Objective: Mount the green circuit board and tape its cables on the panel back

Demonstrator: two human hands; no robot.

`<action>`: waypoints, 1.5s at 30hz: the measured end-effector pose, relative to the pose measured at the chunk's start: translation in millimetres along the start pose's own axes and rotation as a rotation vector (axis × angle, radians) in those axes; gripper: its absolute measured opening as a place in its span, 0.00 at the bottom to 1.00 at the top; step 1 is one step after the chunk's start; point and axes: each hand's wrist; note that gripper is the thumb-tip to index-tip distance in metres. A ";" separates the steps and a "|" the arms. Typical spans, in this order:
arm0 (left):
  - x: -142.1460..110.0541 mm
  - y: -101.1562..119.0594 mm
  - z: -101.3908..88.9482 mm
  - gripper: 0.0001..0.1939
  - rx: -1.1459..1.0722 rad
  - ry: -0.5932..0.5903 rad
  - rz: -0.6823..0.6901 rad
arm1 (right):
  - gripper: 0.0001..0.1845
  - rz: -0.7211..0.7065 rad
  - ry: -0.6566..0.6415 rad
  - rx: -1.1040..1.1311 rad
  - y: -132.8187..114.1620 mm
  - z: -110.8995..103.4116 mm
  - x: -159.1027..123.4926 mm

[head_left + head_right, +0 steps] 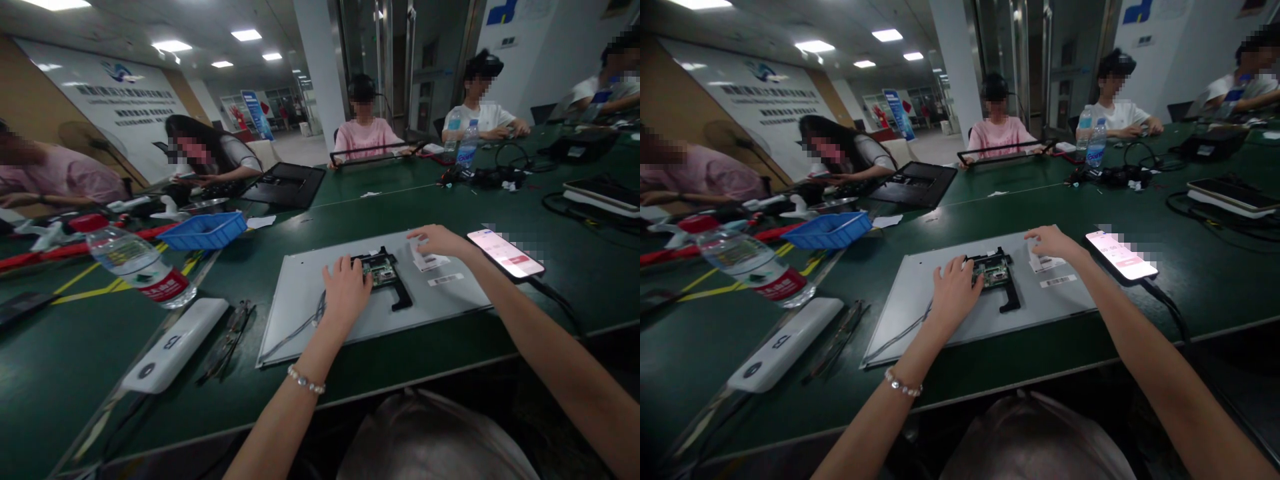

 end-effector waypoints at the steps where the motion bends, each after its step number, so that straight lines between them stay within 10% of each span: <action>1: 0.0 0.6 -0.6 0.17 -0.005 0.011 0.010 | 0.24 -0.003 -0.003 -0.009 -1.5 1.5 0.1; 9: 1.6 1.3 -7.5 0.16 -0.062 0.086 0.081 | 0.07 0.072 0.059 0.070 -9.8 -7.1 -5.6; 19: 5.4 -0.3 -10.0 0.17 -0.212 0.203 0.147 | 0.17 0.074 -0.039 0.766 -39.4 -16.0 -50.0; 27: 5.6 -0.2 -9.3 0.20 -0.429 0.141 0.347 | 0.08 0.170 -0.134 0.646 -40.8 18.3 -71.1; 33: -2.6 14.1 -14.7 0.21 -0.356 -0.120 0.631 | 0.07 0.133 -0.125 0.661 -43.7 24.9 -72.2; 45: -3.9 18.2 -11.4 0.20 -0.129 -0.185 0.714 | 0.07 0.063 -0.158 0.544 -41.4 19.6 -74.4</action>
Point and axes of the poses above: each hand's wrist, its own x-axis towards the middle knuckle, its own z-axis out of the palm, y = z × x
